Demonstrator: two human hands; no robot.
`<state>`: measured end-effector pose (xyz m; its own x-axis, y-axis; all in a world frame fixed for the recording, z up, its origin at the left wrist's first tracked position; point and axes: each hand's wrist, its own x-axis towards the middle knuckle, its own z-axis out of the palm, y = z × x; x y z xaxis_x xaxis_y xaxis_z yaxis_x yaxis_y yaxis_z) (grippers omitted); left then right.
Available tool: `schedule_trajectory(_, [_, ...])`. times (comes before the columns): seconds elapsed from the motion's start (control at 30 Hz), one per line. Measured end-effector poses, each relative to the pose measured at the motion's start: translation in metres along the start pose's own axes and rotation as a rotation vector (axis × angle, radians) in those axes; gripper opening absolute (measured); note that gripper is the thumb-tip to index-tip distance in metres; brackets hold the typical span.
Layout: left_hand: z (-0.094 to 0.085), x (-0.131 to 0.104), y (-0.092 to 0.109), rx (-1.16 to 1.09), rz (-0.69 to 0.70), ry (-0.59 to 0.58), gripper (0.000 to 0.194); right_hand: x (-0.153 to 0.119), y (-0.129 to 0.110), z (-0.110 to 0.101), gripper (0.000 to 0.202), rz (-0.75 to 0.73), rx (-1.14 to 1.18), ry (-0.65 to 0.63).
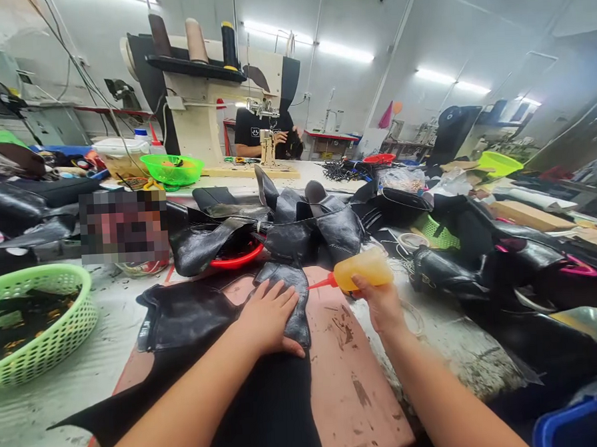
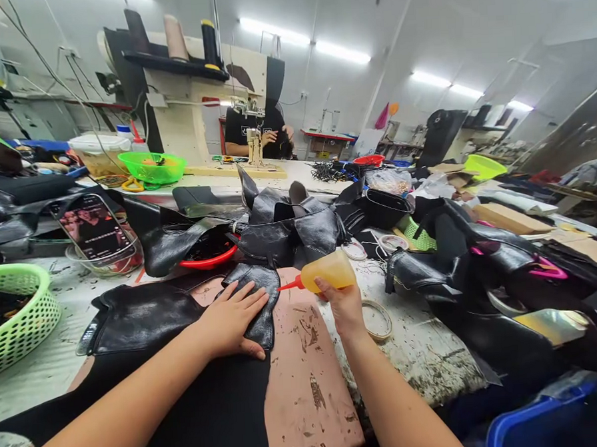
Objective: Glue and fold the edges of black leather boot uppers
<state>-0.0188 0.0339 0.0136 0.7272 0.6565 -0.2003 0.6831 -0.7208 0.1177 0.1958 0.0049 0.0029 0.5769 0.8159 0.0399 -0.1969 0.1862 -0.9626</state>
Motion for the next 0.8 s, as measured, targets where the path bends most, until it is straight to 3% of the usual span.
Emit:
schedule_trajectory(0.2, [-0.0011,0.0008,0.0007,-0.009,-0.001,-0.005,0.094,0.0040,0.0087,-0.0013,0.048,0.003,-0.026,0.003])
schedule_trajectory(0.5, [-0.0057,0.0007,0.0029,0.018,-0.021,-0.037,0.099,0.0021,0.0002,0.0016,0.051,-0.003,0.112,0.058])
schedule_trajectory(0.8, [-0.0063,0.0010,0.0034,0.007,-0.019,-0.037,0.100,0.0013,0.0058,-0.0005,0.050,0.000,0.063,0.043])
